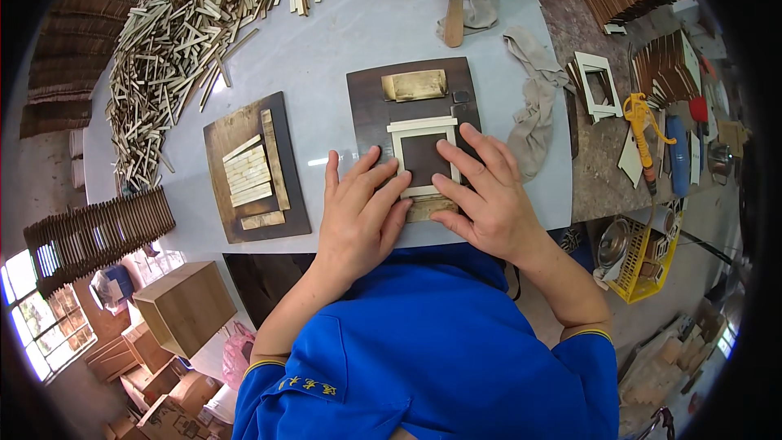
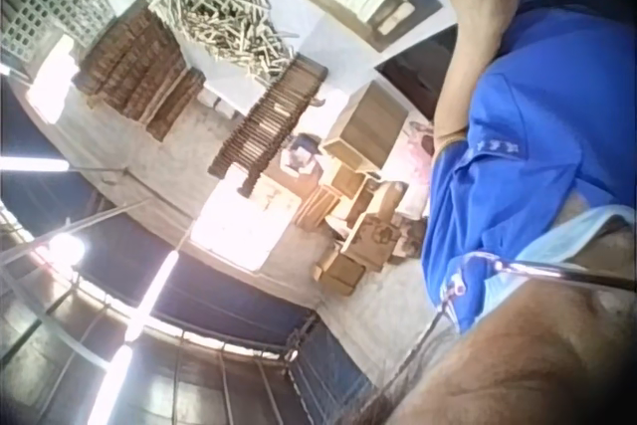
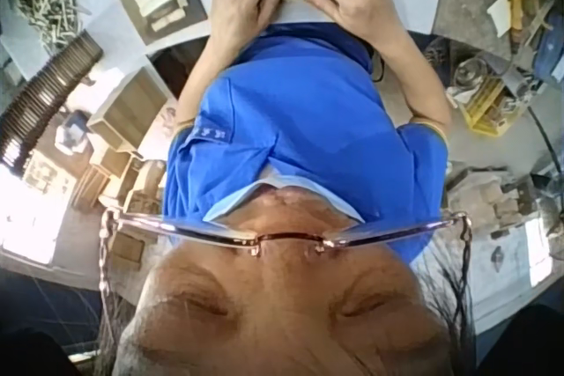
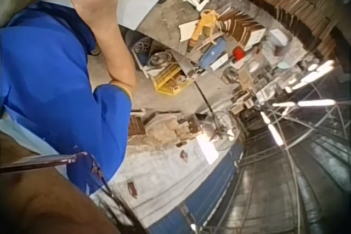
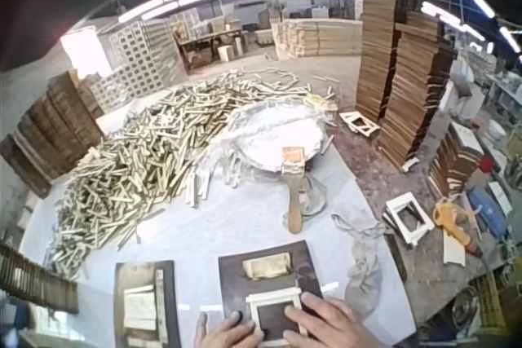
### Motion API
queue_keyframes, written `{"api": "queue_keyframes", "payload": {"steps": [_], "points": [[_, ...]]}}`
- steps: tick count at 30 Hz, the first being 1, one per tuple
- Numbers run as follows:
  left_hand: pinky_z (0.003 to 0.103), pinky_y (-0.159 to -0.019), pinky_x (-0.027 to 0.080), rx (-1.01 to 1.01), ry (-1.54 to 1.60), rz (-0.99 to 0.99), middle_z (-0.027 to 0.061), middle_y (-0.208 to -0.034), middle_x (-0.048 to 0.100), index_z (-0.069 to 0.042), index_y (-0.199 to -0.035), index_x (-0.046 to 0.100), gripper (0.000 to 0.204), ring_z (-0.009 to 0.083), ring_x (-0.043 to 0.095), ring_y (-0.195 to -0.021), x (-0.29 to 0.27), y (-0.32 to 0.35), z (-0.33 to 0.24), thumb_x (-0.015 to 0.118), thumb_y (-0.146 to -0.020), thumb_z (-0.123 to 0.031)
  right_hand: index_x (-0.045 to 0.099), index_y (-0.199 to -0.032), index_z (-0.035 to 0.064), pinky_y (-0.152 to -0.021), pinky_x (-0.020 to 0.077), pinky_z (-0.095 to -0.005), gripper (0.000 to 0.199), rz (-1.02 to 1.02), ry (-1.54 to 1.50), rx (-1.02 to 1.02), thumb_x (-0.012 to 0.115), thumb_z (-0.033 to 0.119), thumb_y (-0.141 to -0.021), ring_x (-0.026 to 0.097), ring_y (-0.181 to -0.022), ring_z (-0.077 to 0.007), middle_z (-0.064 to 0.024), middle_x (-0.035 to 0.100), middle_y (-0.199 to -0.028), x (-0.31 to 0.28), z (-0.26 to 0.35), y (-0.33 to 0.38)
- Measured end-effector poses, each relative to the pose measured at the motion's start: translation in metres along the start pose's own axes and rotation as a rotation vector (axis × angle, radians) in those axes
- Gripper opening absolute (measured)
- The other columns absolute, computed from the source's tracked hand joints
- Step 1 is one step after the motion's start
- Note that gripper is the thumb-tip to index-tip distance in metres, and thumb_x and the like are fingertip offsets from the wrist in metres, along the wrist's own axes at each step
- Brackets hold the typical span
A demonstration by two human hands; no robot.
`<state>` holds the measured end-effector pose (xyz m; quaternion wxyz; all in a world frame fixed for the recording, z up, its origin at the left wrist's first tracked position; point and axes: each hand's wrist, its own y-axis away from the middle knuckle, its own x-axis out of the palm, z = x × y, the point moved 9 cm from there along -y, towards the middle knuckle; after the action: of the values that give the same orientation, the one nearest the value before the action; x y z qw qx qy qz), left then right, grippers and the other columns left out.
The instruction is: Assembling small wooden rectangular frames by placing wooden sticks into a dedicated jig.
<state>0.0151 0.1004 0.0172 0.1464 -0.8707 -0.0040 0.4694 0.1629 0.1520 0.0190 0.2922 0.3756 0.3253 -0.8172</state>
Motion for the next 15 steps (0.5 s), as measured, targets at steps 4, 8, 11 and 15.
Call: {"api": "queue_keyframes", "payload": {"steps": [4, 8, 11, 15], "points": [[0.065, -0.124, 0.023, 0.013, 0.015, -0.026, 0.0096, -0.129, 0.069, -0.008, -0.126, 0.070, 0.038, 0.0336, 0.060, -0.133, -0.003, -0.002, -0.002, 0.076, -0.089, -0.007, 0.070, -0.111, 0.0023, -0.117, 0.0378, -0.0534, 0.039, -0.036, 0.051, -0.035, 0.082, 0.025, -0.082, 0.047, -0.146, -0.0374, -0.0142, 0.062, -0.143, -0.007, 0.010, -0.004], [0.063, -0.125, 0.023, -0.033, -0.007, -0.126, 0.0103, -0.133, 0.069, -0.009, -0.127, 0.070, 0.042, 0.0322, 0.062, -0.131, -0.028, 0.010, 0.006, 0.074, -0.087, -0.001, 0.065, -0.120, 0.0024, -0.117, 0.0375, -0.0502, 0.046, -0.120, 0.075, -0.167, 0.080, 0.023, -0.081, 0.048, -0.145, -0.0347, -0.0146, 0.060, -0.143, -0.004, 0.024, -0.029], [0.056, -0.125, 0.028, -0.085, -0.036, -0.238, 0.0138, -0.136, 0.069, -0.005, -0.125, 0.072, 0.040, 0.0288, 0.065, -0.126, -0.046, 0.025, 0.036, 0.069, -0.086, 0.005, 0.065, -0.117, 0.0007, -0.120, 0.0318, -0.0481, 0.047, -0.149, 0.196, -0.233, 0.079, 0.027, -0.081, 0.044, -0.147, -0.0347, -0.0172, 0.060, -0.139, -0.001, 0.027, -0.057], [0.051, -0.125, 0.030, -0.163, -0.070, -0.369, 0.0155, -0.133, 0.071, -0.002, -0.122, 0.072, 0.032, 0.0263, 0.067, -0.119, -0.086, 0.051, 0.065, 0.066, -0.091, 0.004, 0.068, -0.107, 0.0011, -0.122, 0.0260, -0.0480, 0.043, -0.176, 0.431, -0.257, 0.077, 0.036, -0.083, 0.039, -0.149, -0.0354, -0.0200, 0.060, -0.137, 0.018, 0.038, -0.082]]}}
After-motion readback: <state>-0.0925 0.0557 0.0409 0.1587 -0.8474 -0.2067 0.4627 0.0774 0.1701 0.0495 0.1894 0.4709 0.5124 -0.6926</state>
